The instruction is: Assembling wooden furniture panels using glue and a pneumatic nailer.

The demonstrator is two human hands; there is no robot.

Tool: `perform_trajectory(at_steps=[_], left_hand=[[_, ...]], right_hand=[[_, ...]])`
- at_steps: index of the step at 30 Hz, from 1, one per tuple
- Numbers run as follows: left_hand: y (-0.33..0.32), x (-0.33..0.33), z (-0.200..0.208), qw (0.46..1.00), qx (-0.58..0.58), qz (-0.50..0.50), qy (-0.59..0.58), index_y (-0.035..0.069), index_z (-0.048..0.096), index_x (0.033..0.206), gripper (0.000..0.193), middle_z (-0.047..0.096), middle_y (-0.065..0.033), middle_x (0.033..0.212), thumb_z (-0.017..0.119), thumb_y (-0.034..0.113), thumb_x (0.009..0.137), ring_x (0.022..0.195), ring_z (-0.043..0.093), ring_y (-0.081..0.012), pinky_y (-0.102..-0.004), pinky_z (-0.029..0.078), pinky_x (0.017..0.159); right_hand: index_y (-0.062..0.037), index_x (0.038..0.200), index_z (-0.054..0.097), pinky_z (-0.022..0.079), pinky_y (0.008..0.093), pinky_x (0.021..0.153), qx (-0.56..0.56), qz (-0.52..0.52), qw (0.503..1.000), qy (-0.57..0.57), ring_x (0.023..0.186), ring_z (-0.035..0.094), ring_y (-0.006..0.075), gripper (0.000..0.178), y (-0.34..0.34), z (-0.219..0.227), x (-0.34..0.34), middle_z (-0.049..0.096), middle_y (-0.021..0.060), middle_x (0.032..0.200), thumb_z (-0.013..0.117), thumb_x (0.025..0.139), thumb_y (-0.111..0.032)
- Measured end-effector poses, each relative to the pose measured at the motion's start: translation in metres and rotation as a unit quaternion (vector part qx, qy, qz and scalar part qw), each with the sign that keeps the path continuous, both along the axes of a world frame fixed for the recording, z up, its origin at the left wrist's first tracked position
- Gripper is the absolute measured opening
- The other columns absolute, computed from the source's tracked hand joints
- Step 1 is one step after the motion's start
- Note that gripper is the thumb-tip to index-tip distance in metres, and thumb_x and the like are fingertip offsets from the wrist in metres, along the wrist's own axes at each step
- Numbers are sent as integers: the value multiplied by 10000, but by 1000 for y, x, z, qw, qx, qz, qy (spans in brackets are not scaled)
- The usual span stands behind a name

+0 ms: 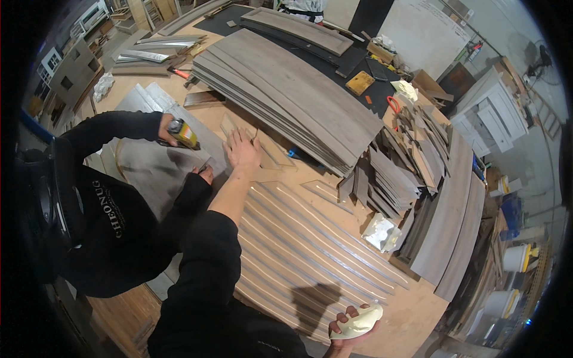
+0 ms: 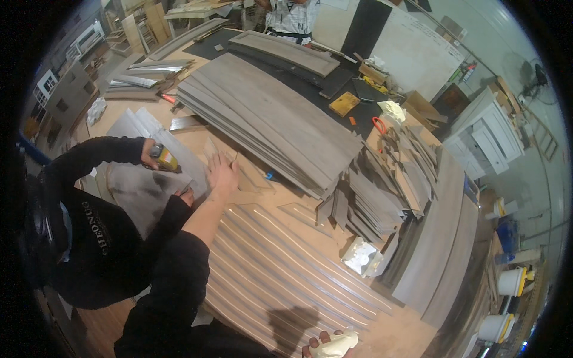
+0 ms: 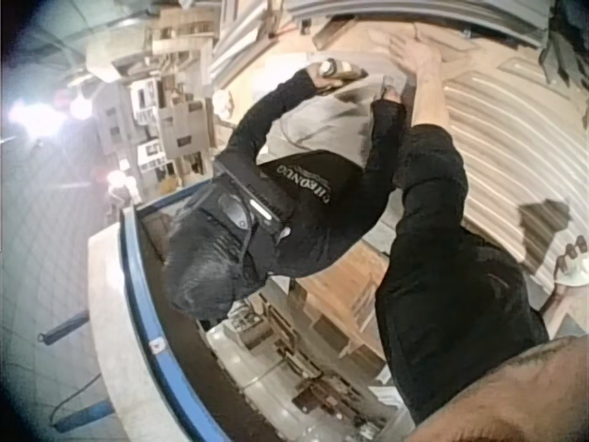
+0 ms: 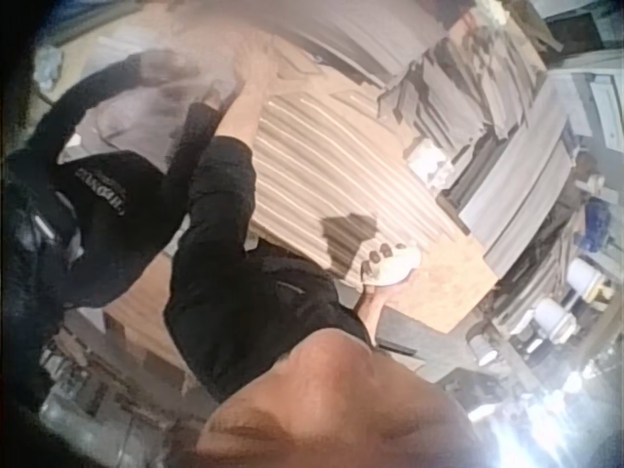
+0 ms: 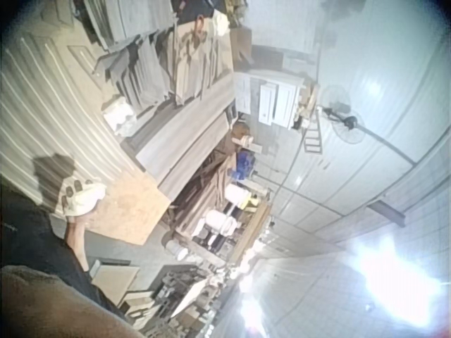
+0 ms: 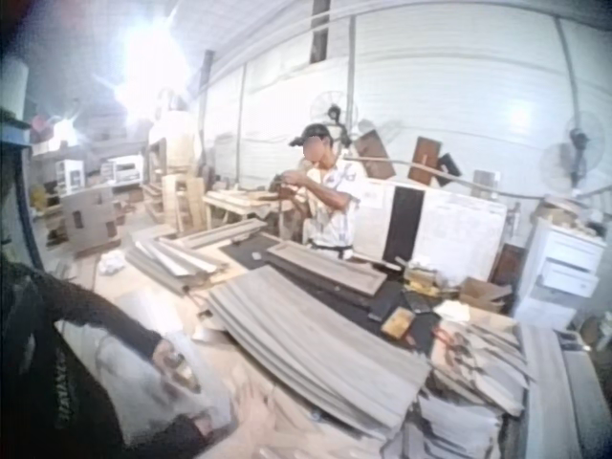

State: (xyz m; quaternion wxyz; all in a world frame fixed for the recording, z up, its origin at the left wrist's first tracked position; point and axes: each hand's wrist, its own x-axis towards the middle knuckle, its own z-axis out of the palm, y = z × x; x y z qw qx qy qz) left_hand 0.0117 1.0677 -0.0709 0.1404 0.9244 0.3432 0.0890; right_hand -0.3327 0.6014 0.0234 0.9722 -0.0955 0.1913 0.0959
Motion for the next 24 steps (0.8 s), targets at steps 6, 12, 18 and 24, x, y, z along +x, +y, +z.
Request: perform_trajectory(at_steps=[6,12,18,24], left_hand=[[21,-8,-3,994,24,-12,104,0,168,1577,807,138,-176,1660,333,550,1011,1546,77,-306,-611,45,1207],[14,0,-17,996,-16,-1,83,-1,157,1573,826,130,-213,1648,386,546,999,1539,69,-347,-633,49,1197],[-3,-10,-5,954,71,-291,27,157,377,1514,652,255,-160,1607,436,540,989,1511,151,-356,-671,106,1174],[-11,8,-10,974,56,-206,72,200,393,1521,620,223,-122,1637,363,553,1012,1519,137,-357,-652,90,1188]], right_hand=[[-226,1343,507,476,471,594,12,-16,1000,10,959,629,349,601,3,6,0,610,82,1083,421,954,-676],[-239,1318,522,474,438,533,-12,-15,999,31,903,642,342,592,-2,-5,-3,612,69,1051,420,946,-688],[-216,1294,530,492,457,508,-52,-18,998,36,883,650,356,593,8,7,6,612,84,1024,396,955,-685],[-211,1295,529,502,476,507,-22,-42,998,30,876,650,378,595,11,7,0,617,110,1034,376,960,-678]])
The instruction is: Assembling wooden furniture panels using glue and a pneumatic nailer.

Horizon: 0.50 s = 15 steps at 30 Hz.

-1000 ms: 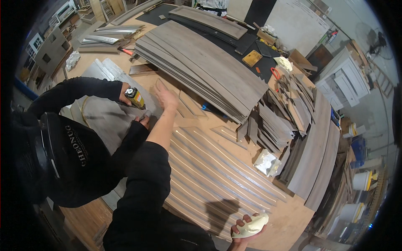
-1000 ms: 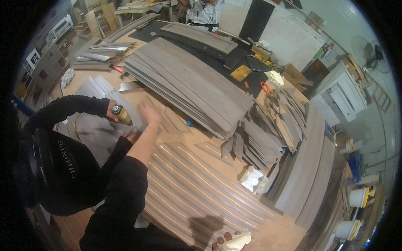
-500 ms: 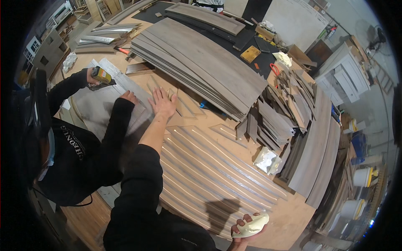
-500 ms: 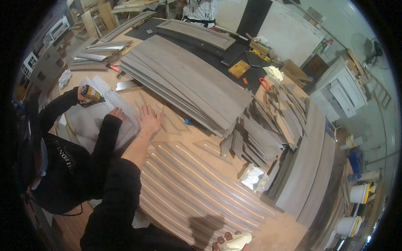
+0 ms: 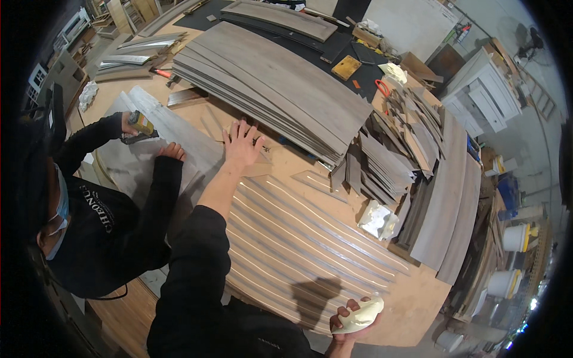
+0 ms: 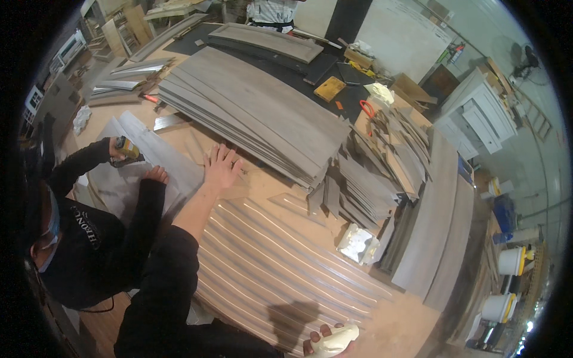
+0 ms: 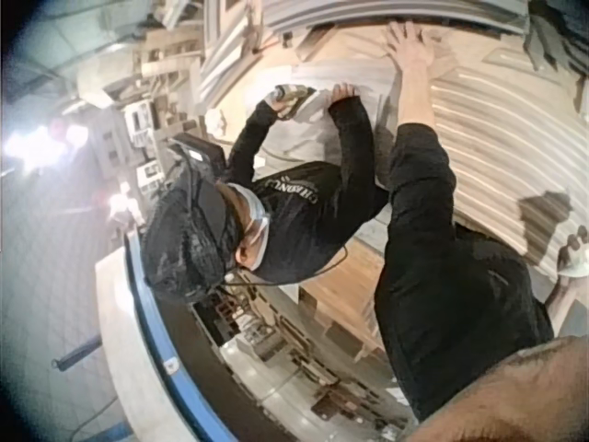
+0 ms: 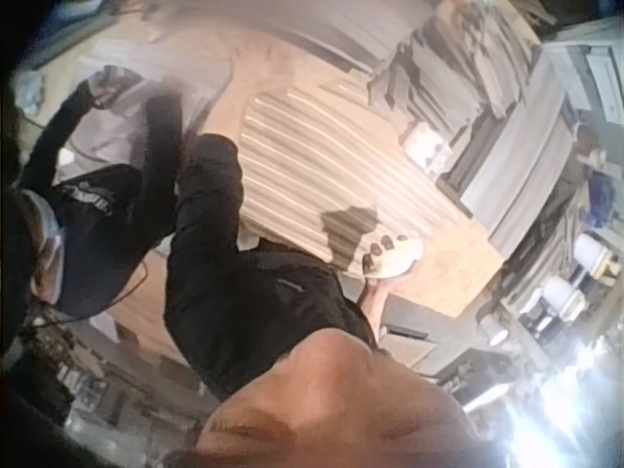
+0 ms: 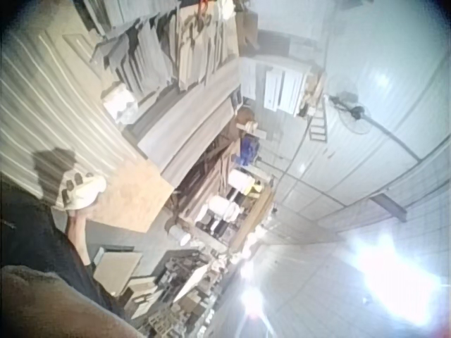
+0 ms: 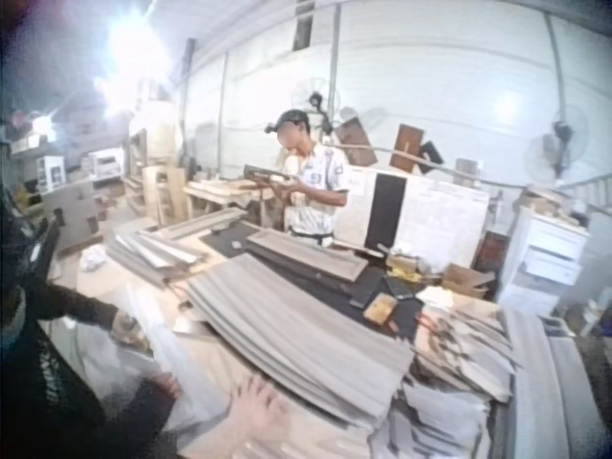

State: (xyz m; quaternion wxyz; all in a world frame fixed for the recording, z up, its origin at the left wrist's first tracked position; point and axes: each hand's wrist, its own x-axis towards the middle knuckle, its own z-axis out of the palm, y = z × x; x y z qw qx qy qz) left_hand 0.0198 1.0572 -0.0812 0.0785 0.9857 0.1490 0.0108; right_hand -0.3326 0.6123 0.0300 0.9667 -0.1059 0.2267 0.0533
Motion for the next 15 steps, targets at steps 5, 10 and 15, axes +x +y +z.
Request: perform_trajectory(at_steps=[5,10,15], left_hand=[[-13,-8,5,999,-7,21,24,232,337,1559,681,179,-116,1657,363,607,991,1524,100,-384,-643,45,1197],[-14,-27,9,1000,-11,-10,24,282,310,1571,703,166,-121,1662,402,631,968,1521,85,-414,-645,15,1196],[-19,-37,14,999,-7,-34,24,283,307,1571,699,181,-130,1656,406,625,969,1516,92,-433,-647,1,1195]], right_hand=[[-215,1310,516,502,473,513,25,-16,999,-14,867,643,377,602,6,2,-1,618,112,1039,370,959,-682],[-214,1320,512,504,468,525,18,-26,999,-16,851,624,357,611,4,-5,-8,605,103,1036,382,952,-684],[-218,1336,506,489,466,543,27,-28,999,-30,865,611,346,618,-3,-13,-17,588,89,1067,402,947,-686]])
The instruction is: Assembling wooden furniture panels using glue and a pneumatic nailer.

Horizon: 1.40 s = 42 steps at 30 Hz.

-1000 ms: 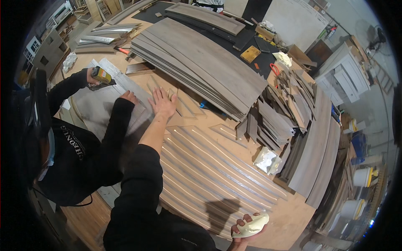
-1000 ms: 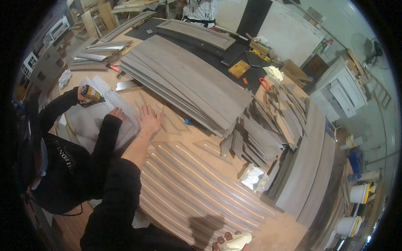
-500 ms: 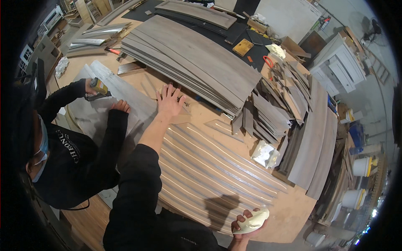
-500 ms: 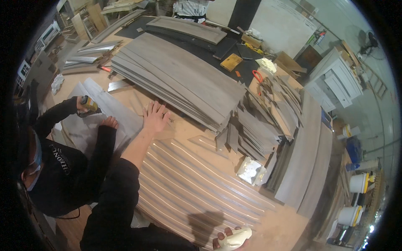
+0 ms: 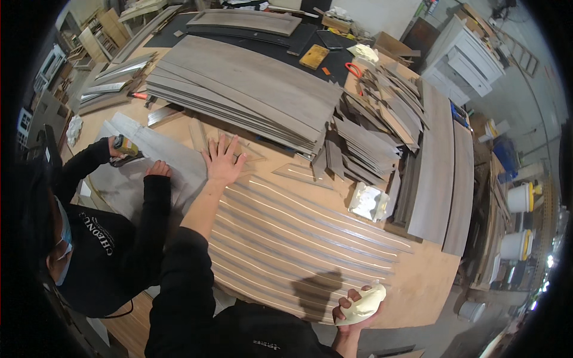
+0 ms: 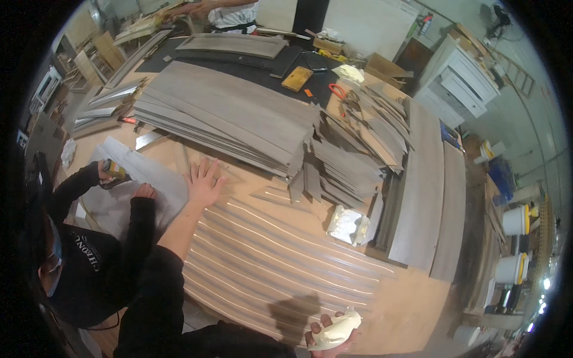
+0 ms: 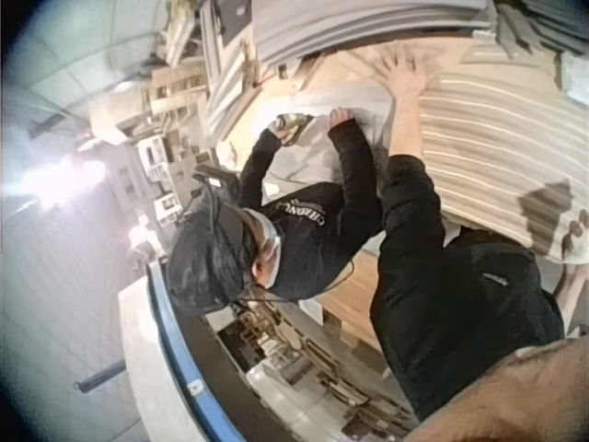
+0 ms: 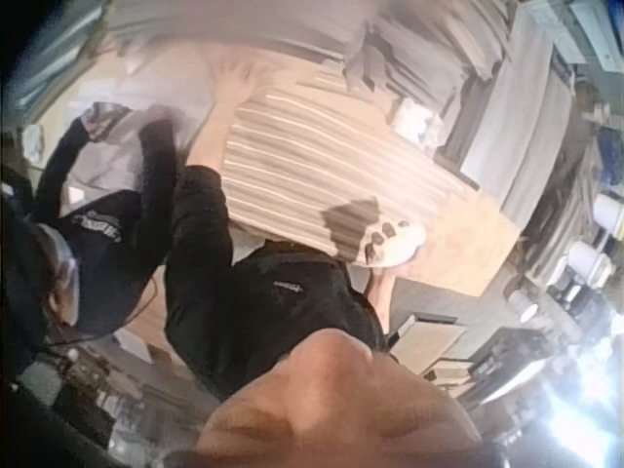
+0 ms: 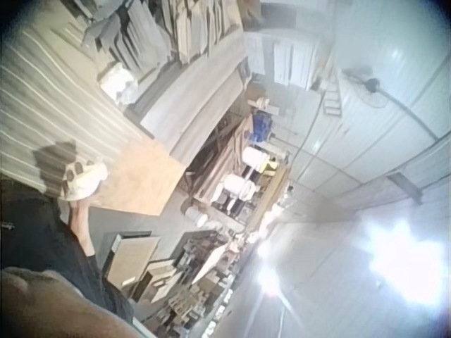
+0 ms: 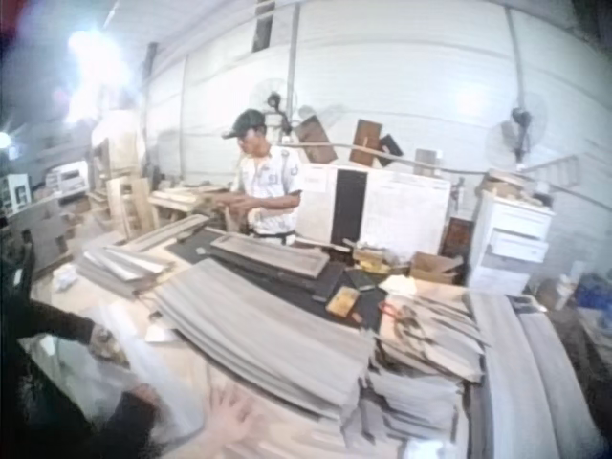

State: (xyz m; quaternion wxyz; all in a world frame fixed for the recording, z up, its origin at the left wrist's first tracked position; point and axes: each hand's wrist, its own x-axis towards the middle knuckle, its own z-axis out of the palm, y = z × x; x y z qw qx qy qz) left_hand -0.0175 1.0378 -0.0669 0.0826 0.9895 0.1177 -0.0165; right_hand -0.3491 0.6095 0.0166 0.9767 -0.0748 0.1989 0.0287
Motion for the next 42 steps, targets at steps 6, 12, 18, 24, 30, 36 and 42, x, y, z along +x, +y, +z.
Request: perform_trajectory(at_steps=[6,12,18,24,30,36,42], left_hand=[[-31,-4,3,973,-33,-154,-171,157,494,1451,614,388,-155,1524,596,470,933,1432,283,-409,-612,193,1160],[-119,5,28,932,-158,-314,-94,133,606,1300,457,559,-83,1360,701,288,881,1315,465,-284,-464,319,1122],[-111,22,31,898,-155,-412,16,159,634,1267,423,610,-57,1312,712,248,861,1242,536,-280,-457,365,1089],[-97,18,27,867,-36,-498,10,221,644,1256,384,608,-34,1327,671,219,873,1247,538,-262,-438,375,1086],[-95,14,17,837,6,-544,-59,287,648,1261,393,585,-8,1372,623,188,882,1231,555,-272,-432,410,1063],[-98,14,23,846,-7,-532,-34,266,666,1227,363,577,6,1388,635,206,870,1207,573,-252,-407,477,1005],[-84,23,3,830,-61,-550,-65,188,685,1146,271,608,-15,1348,658,231,879,1171,589,-256,-383,506,978]], right_hand=[[-223,1340,506,481,466,567,5,-21,1000,8,887,601,345,609,-4,7,-8,581,84,1067,410,949,-680],[-222,1337,506,479,462,567,11,-8,1000,-5,886,596,342,614,-3,6,-5,571,87,1069,426,941,-684],[-204,1310,513,479,461,545,-7,2,1000,29,839,602,347,617,0,10,-9,575,90,1052,442,931,-685],[-204,1300,519,482,461,523,-1,-23,999,37,815,611,349,608,-1,11,-8,583,101,1055,454,926,-678],[-212,1300,532,473,454,512,-5,-4,1000,19,807,607,341,603,-2,7,-3,581,91,1023,449,928,-680],[-225,1311,526,479,450,535,-7,9,1000,21,829,606,333,602,-3,2,-2,571,89,1035,447,927,-682],[-218,1323,515,483,453,548,10,21,1000,-12,887,612,343,611,-1,1,0,565,90,1056,447,931,-681]])
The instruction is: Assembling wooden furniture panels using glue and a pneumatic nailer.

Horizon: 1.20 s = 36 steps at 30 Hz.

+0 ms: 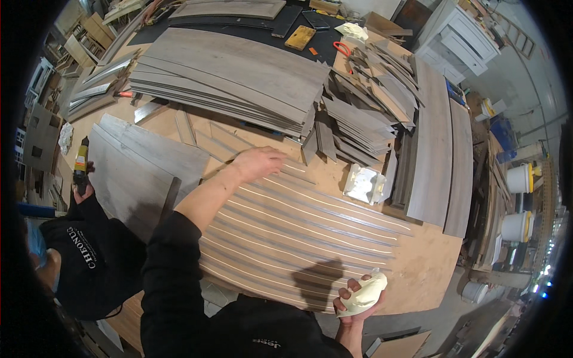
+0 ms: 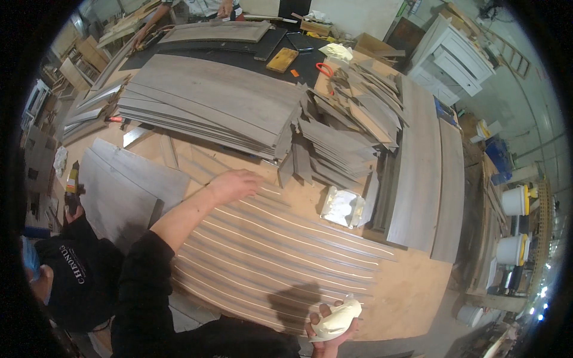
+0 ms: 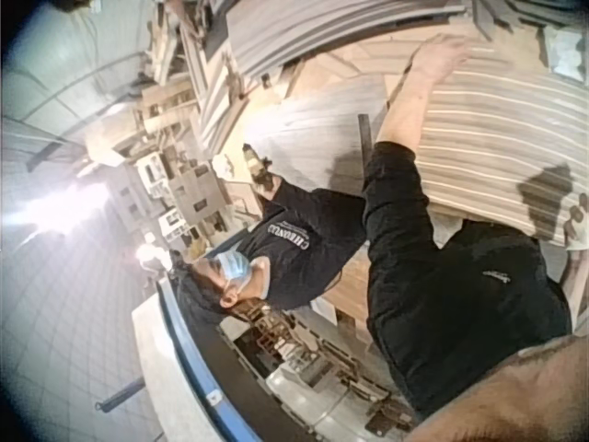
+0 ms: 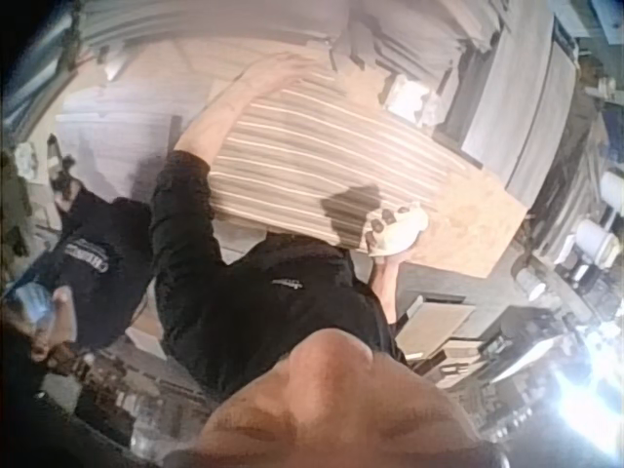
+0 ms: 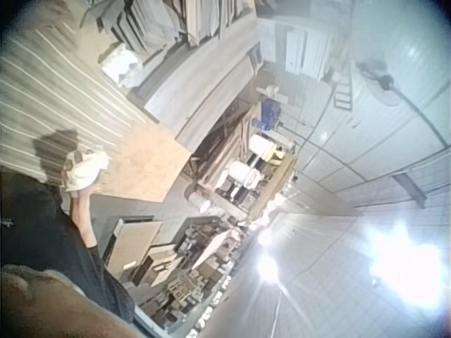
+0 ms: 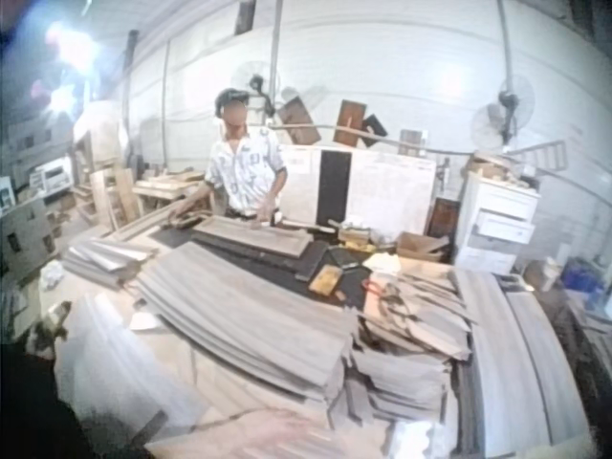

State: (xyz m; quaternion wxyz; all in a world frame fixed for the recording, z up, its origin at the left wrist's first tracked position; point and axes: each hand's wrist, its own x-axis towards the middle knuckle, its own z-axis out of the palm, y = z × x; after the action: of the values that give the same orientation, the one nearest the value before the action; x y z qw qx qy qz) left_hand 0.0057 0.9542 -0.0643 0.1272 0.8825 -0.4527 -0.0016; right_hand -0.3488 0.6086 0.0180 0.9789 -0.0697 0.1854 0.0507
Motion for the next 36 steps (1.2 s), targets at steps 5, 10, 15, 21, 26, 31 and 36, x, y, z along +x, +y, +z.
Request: perform_trajectory(at_steps=[5,10,15,21,26,31,36], left_hand=[[8,0,-4,994,-57,41,83,180,676,1175,297,610,-52,1334,682,251,887,1166,588,-272,-385,513,973],[-3,1,27,996,-29,4,85,257,624,1312,427,591,-95,1307,676,207,891,1145,597,-293,-393,535,931],[-37,11,49,983,171,-29,67,427,486,1426,580,567,-141,1204,583,136,934,1049,640,-341,-406,569,837],[-52,14,52,965,245,-43,85,473,411,1468,592,564,-148,1229,493,142,985,1063,641,-341,-407,574,836],[-53,15,47,966,245,-50,66,472,412,1469,627,573,-154,1224,500,141,944,1042,652,-355,-434,577,840],[-55,19,52,958,263,-42,106,407,483,1437,566,556,-149,1304,525,129,946,1134,613,-370,-433,565,901],[-37,12,45,973,216,-36,78,314,579,1355,491,541,-108,1328,548,83,923,1162,604,-332,-396,590,879]], right_hand=[[-206,1330,509,488,456,559,4,-8,1000,-3,901,616,348,616,0,-5,0,565,93,1071,448,934,-674],[-191,1340,498,495,466,574,14,-15,1000,-10,917,614,360,617,0,-8,2,566,100,1083,447,944,-662],[-188,1344,494,502,467,567,33,-6,999,-12,935,606,366,616,5,-6,10,565,111,1081,447,948,-658],[-185,1329,496,510,456,539,9,-8,1000,-4,897,610,366,616,9,-5,13,564,112,1069,448,943,-664],[-187,1325,492,516,462,550,14,-16,1000,11,898,615,369,613,10,-4,16,561,108,1058,454,942,-665],[-188,1336,481,523,470,571,30,-12,999,-12,918,618,372,616,8,-10,14,556,106,1076,467,943,-662],[-191,1345,475,523,473,577,21,-17,999,-26,926,622,369,619,4,-17,10,554,104,1081,478,940,-660]])
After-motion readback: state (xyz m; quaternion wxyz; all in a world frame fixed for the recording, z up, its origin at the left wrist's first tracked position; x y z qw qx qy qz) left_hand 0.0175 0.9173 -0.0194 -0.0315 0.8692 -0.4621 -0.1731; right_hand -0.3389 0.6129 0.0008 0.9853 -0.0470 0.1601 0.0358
